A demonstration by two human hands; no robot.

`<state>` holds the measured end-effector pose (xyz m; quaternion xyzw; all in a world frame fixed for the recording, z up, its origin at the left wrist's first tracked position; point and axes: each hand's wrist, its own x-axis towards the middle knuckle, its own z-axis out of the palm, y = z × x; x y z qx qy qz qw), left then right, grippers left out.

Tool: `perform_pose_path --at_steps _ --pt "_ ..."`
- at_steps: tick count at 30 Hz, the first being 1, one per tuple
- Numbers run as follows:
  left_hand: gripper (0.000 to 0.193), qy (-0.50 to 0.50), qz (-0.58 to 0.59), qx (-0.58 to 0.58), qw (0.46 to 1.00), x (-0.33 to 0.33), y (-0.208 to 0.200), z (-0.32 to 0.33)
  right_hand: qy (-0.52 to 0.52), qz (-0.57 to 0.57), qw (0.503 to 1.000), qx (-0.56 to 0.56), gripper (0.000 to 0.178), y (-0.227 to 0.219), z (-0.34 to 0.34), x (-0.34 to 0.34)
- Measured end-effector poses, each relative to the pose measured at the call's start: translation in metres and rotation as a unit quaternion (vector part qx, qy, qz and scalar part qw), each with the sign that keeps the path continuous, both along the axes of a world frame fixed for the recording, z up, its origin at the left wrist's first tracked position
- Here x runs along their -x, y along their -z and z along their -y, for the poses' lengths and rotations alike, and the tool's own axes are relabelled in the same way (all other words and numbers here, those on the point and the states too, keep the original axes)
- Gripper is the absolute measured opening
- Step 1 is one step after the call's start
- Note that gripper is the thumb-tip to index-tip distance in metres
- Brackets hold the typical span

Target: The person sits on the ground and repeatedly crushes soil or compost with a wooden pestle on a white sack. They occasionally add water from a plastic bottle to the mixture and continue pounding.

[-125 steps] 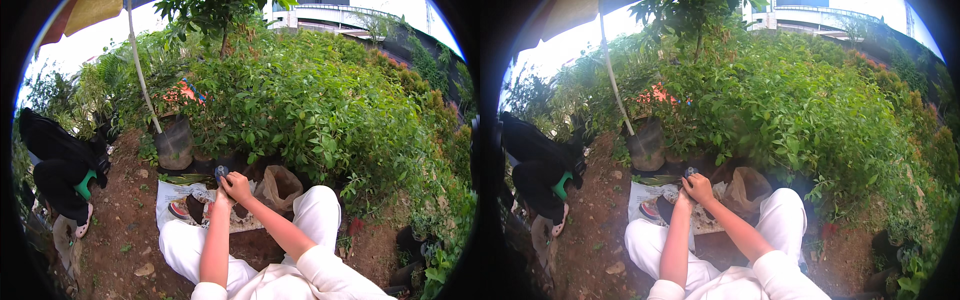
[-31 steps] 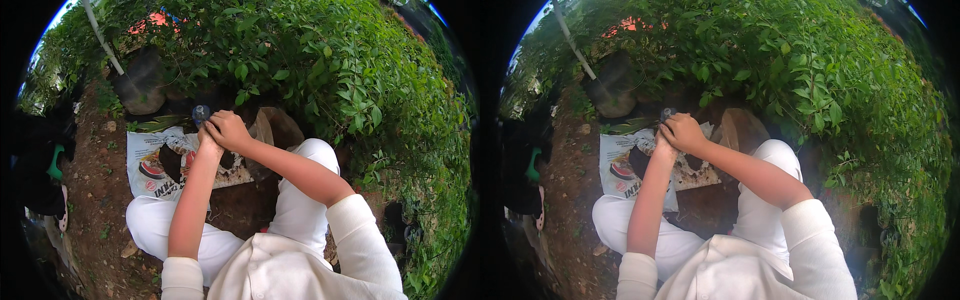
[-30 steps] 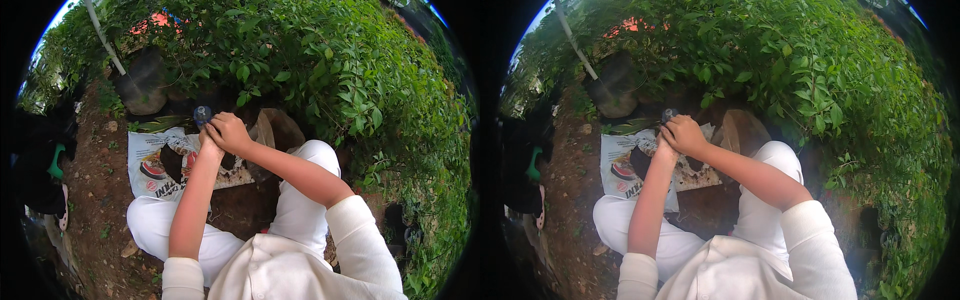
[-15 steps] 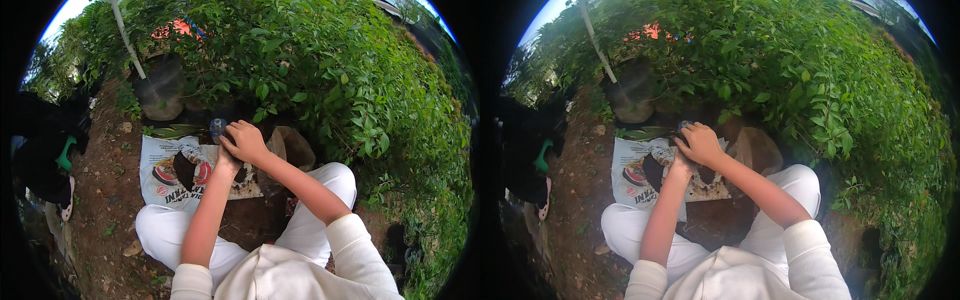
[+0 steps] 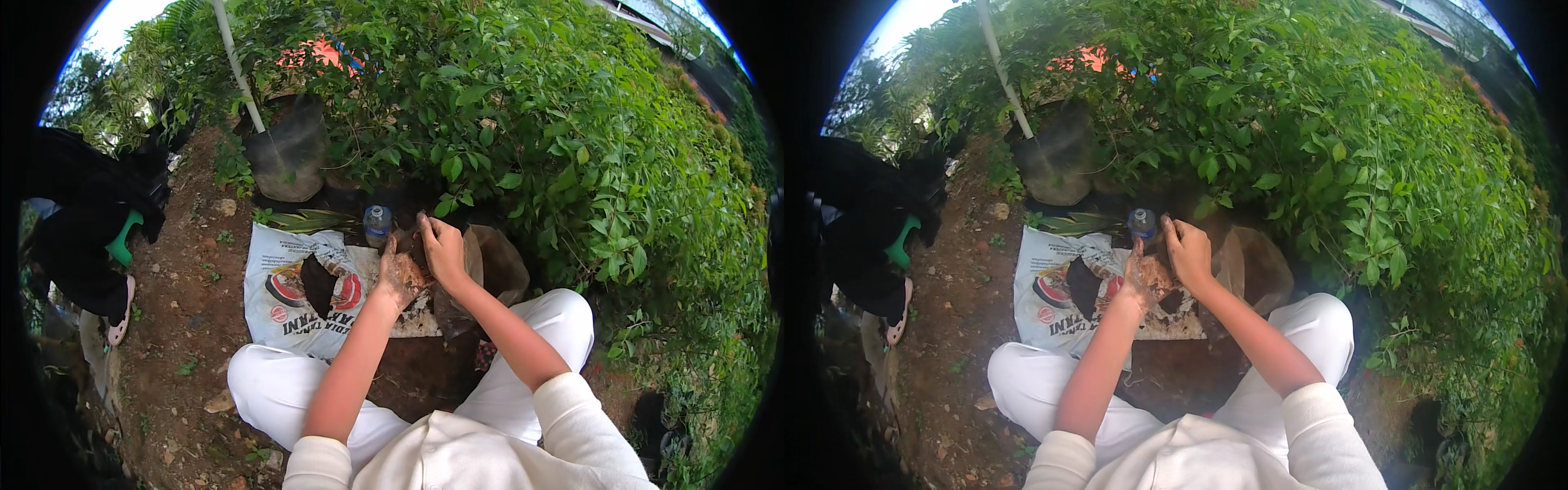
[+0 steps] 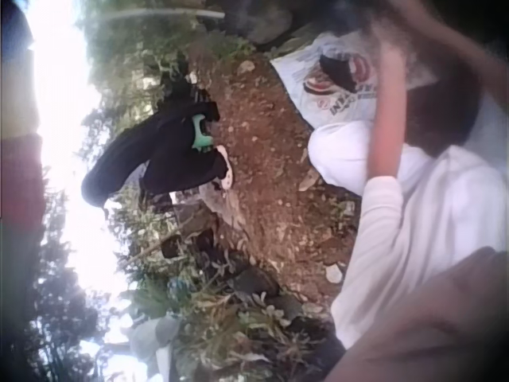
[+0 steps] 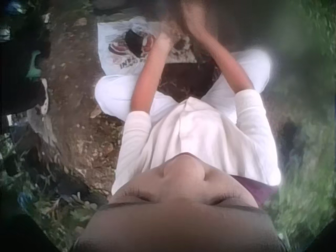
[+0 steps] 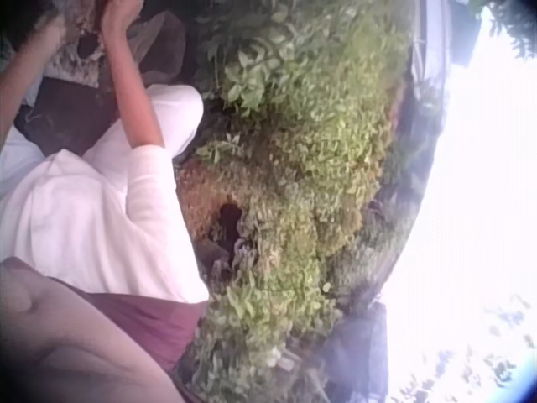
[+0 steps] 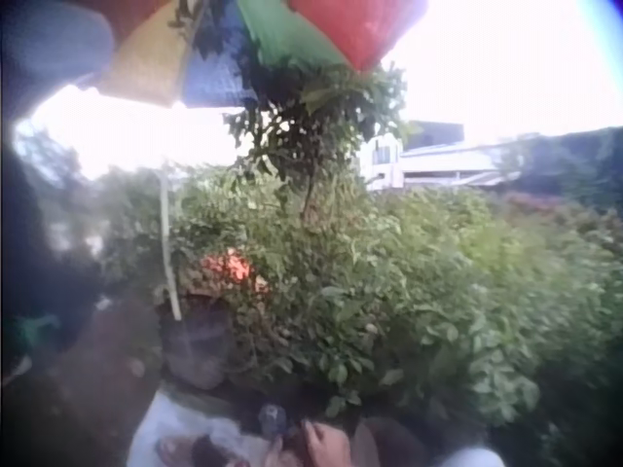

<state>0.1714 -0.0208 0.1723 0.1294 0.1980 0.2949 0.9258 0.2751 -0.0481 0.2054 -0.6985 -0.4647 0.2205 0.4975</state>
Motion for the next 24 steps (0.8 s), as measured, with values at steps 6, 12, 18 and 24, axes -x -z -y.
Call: perform_pose_path --at_steps 6,12,18,24 --pt "0.053 -0.002 0.280 -0.041 0.959 0.021 0.067 -0.025 -0.153 0.266 0.944 -0.120 0.022 -0.011 0.013 0.032" --pt "0.054 -0.022 0.097 -0.038 0.994 0.004 0.036 -0.006 -0.144 0.313 0.923 -0.174 0.016 0.003 0.018 0.038" --pt "0.062 0.027 0.111 -0.128 0.985 0.018 -0.015 0.003 -0.130 0.295 0.863 -0.389 0.008 -0.003 0.013 0.026" --pt "0.060 0.014 -0.041 -0.015 0.999 0.022 -0.024 0.010 -0.043 -0.158 0.975 -0.151 0.030 -0.005 0.001 0.016"
